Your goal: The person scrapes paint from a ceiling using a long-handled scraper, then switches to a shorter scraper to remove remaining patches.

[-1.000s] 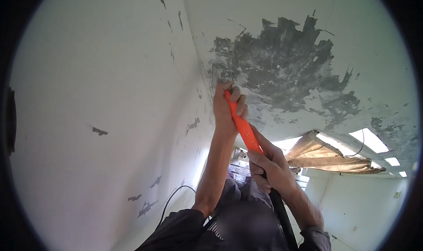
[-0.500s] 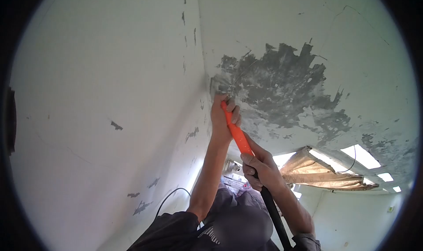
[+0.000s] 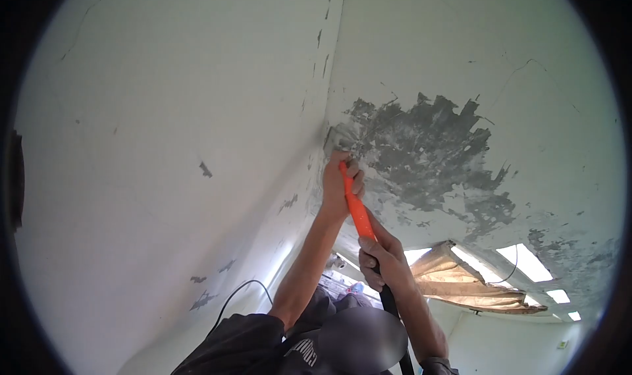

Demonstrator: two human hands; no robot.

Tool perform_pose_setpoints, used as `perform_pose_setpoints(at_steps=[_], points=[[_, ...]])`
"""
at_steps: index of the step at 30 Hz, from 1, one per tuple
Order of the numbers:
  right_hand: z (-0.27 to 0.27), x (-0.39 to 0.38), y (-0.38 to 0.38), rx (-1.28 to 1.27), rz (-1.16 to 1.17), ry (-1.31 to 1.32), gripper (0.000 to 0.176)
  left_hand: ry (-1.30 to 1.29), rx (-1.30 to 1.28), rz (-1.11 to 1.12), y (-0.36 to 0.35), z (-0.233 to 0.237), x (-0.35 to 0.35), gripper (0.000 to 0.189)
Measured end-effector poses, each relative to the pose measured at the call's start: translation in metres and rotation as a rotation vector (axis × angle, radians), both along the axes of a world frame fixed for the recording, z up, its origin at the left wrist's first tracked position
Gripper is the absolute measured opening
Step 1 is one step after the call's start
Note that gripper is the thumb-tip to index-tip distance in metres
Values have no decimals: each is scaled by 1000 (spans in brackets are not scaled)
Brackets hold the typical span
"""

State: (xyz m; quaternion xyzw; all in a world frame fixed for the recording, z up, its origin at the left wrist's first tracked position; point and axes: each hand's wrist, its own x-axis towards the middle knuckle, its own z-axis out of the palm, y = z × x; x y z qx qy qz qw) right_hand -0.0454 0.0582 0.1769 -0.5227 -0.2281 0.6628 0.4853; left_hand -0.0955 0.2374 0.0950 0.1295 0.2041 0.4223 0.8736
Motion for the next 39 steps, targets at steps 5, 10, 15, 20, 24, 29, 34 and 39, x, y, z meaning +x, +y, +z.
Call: perform_pose_setpoints(at_steps=[5, 10, 15, 20, 24, 29, 34, 39], points=[[1, 4, 16, -12, -8, -23, 61, 2, -46, 5, 6, 3, -2, 30], [0, 1, -1, 20, -42, -7, 61, 50, 14, 13, -8, 6, 2, 35], [9, 4, 21, -11, 18, 59, 60, -52, -32, 44, 14, 1, 1, 34], [16, 10, -2, 37, -9, -60, 61, 35, 7, 17, -11, 27, 8, 34], [18, 15, -5, -10, -32, 40, 64, -33, -44, 8, -13, 23, 15, 34], [12, 23, -20, 19, -61, 67, 62, 45, 27, 36, -24, 33, 21, 34], [15, 18, 2, 15, -4, 98, 62, 18, 85, 32, -2, 33, 9, 35], [26, 28, -18, 13, -47, 58, 62, 85, 4, 54, -19, 35, 26, 35]])
